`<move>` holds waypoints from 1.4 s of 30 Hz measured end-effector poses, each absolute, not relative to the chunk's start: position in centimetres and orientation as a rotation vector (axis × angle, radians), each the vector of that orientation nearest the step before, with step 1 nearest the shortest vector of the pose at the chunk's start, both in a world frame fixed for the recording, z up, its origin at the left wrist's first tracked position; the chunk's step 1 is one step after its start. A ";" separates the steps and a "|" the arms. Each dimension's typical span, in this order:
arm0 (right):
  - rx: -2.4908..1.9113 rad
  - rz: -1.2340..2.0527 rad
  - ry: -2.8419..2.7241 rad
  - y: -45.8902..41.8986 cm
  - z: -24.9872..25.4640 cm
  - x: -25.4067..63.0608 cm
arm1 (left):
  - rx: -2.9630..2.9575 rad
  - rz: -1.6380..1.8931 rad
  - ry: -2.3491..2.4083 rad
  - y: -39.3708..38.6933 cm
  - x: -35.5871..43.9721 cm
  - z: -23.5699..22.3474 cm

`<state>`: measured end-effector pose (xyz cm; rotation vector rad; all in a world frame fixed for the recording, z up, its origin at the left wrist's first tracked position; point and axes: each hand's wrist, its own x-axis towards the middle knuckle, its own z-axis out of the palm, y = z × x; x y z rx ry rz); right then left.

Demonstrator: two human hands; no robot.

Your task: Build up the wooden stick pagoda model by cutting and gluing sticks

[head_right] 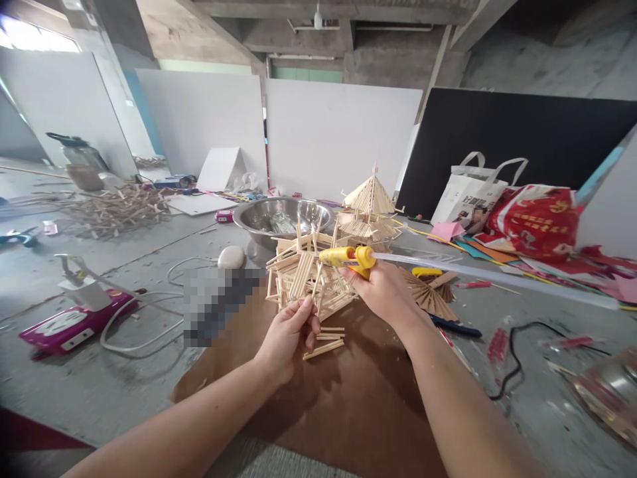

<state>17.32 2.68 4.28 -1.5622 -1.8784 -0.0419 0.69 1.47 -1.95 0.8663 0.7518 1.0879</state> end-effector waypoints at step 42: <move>-1.592 -0.123 -1.888 2.5 4.6 17.4 | 0.817 1.153 0.736 2.3 0.4 -2.0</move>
